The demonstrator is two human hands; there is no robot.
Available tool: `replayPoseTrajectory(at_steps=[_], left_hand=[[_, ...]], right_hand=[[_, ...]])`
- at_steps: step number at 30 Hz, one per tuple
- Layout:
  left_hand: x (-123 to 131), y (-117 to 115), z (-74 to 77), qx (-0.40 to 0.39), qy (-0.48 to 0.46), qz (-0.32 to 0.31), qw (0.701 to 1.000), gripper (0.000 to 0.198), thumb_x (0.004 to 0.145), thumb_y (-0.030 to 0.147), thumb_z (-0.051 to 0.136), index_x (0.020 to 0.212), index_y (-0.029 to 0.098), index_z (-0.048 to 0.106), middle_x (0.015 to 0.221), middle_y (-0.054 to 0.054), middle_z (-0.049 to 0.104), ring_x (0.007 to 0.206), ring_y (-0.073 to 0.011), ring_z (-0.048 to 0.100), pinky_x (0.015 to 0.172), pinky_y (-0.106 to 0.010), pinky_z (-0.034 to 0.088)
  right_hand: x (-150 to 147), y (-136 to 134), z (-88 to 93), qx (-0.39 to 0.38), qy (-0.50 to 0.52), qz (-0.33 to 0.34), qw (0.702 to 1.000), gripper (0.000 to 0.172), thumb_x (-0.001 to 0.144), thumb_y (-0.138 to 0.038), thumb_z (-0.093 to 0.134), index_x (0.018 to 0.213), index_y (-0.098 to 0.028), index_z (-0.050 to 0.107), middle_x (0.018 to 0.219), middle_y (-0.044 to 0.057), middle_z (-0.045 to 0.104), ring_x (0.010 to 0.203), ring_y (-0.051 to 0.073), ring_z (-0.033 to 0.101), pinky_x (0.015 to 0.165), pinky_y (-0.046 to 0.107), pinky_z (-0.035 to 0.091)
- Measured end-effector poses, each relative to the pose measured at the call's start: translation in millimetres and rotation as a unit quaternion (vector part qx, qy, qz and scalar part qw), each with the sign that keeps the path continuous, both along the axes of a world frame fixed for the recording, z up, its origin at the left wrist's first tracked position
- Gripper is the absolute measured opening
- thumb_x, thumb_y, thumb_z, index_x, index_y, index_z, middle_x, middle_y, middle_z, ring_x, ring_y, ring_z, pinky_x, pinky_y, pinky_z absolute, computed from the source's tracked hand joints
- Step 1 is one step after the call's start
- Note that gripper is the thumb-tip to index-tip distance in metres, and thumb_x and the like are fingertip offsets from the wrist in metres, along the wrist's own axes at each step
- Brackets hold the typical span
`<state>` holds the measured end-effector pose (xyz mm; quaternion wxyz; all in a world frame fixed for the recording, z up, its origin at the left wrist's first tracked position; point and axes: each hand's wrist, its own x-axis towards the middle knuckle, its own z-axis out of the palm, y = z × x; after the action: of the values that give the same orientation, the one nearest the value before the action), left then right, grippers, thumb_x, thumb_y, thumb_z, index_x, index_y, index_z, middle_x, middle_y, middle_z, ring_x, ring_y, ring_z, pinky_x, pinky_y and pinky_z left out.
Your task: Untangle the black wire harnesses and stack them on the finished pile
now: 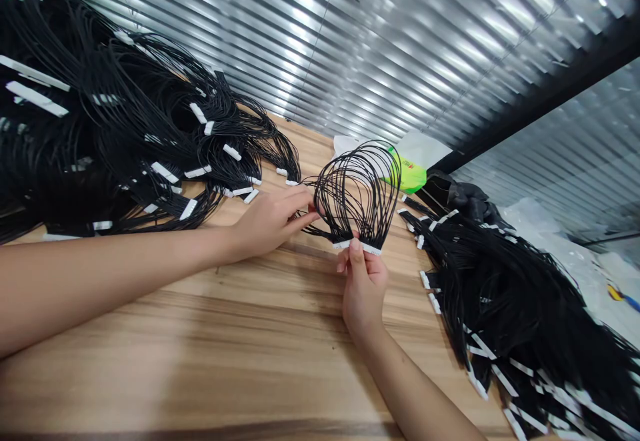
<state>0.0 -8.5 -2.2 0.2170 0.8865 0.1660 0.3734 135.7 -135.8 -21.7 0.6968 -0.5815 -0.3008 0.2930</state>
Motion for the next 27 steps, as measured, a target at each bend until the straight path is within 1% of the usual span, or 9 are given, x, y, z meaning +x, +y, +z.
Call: replayPoseTrajectory(at_steps=[3, 7, 11, 14, 16, 21, 23, 27], left_hand=[[0, -1, -0.1, 0.019, 0.011, 0.001, 1.0, 0.019, 0.095, 0.029, 0.046, 0.092, 0.015, 0.06, 0.087, -0.003, 0.061, 0.077, -0.0126, 0.056, 0.065, -0.022, 0.039], [-1, -4, 2.0, 0.025, 0.044, 0.02, 0.999, 0.016, 0.092, 0.027, 0.046, 0.087, 0.016, 0.057, 0.086, -0.002, 0.061, 0.075, -0.0125, 0.055, 0.064, -0.023, 0.037], [-1, -6, 3.9, -0.006, 0.08, 0.033, 0.996, 0.015, 0.09, 0.028, 0.048, 0.088, 0.018, 0.058, 0.084, 0.002, 0.063, 0.067, -0.01, 0.054, 0.06, -0.022, 0.033], [-1, -6, 3.2, -0.016, 0.072, 0.04, 0.997, 0.012, 0.089, 0.027, 0.052, 0.088, 0.018, 0.059, 0.081, 0.004, 0.064, 0.06, -0.0081, 0.052, 0.057, -0.022, 0.031], [-1, -4, 2.1, -0.009, 0.049, 0.029, 0.998, 0.012, 0.089, 0.028, 0.054, 0.087, 0.018, 0.06, 0.082, 0.003, 0.065, 0.063, -0.0083, 0.053, 0.059, -0.021, 0.033], [0, 2, -1.0, 0.013, -0.02, -0.007, 1.0, 0.019, 0.088, 0.037, 0.059, 0.085, 0.018, 0.06, 0.089, -0.001, 0.064, 0.082, -0.0114, 0.058, 0.07, -0.02, 0.041], [-1, 4, -2.2, 0.023, -0.028, -0.021, 0.999, 0.019, 0.088, 0.036, 0.06, 0.086, 0.017, 0.061, 0.091, -0.001, 0.064, 0.086, -0.0118, 0.059, 0.074, -0.021, 0.043], [-2, 3, -3.5, 0.043, -0.006, -0.047, 0.998, 0.015, 0.09, 0.032, 0.057, 0.098, 0.023, 0.065, 0.098, 0.001, 0.066, 0.089, -0.0101, 0.061, 0.077, -0.02, 0.044]], right_hand=[[0, 0, -0.6, 0.0, 0.005, -0.004, 1.0, 0.031, 0.079, -0.045, 0.064, 0.069, -0.019, 0.052, 0.051, -0.007, 0.044, 0.049, 0.009, 0.04, 0.052, 0.024, 0.033], [1, 1, -0.7, 0.004, 0.011, -0.022, 1.0, 0.032, 0.078, -0.046, 0.064, 0.068, -0.019, 0.051, 0.051, -0.008, 0.044, 0.049, 0.009, 0.04, 0.052, 0.024, 0.033], [2, 1, -0.4, 0.004, 0.024, -0.02, 1.0, 0.035, 0.077, -0.046, 0.066, 0.064, -0.02, 0.047, 0.05, -0.008, 0.044, 0.05, 0.009, 0.04, 0.053, 0.024, 0.033], [2, 1, -1.1, 0.002, 0.023, -0.026, 0.999, 0.034, 0.078, -0.046, 0.066, 0.066, -0.02, 0.049, 0.05, -0.008, 0.045, 0.05, 0.009, 0.04, 0.054, 0.025, 0.032], [3, 1, -1.7, -0.001, 0.017, -0.033, 0.999, 0.034, 0.078, -0.047, 0.065, 0.066, -0.02, 0.049, 0.05, -0.008, 0.045, 0.05, 0.009, 0.04, 0.055, 0.025, 0.032], [5, 2, -2.4, -0.006, 0.006, -0.034, 0.999, 0.034, 0.08, -0.047, 0.063, 0.066, -0.02, 0.048, 0.051, -0.008, 0.044, 0.051, 0.009, 0.039, 0.056, 0.026, 0.032], [5, 2, -2.1, -0.009, 0.005, -0.031, 0.999, 0.034, 0.08, -0.047, 0.062, 0.066, -0.019, 0.049, 0.052, -0.007, 0.044, 0.052, 0.009, 0.039, 0.056, 0.026, 0.032], [5, 3, -1.0, -0.009, 0.011, -0.03, 0.999, 0.036, 0.079, -0.048, 0.063, 0.064, -0.019, 0.049, 0.052, -0.007, 0.044, 0.052, 0.01, 0.039, 0.056, 0.026, 0.032]])
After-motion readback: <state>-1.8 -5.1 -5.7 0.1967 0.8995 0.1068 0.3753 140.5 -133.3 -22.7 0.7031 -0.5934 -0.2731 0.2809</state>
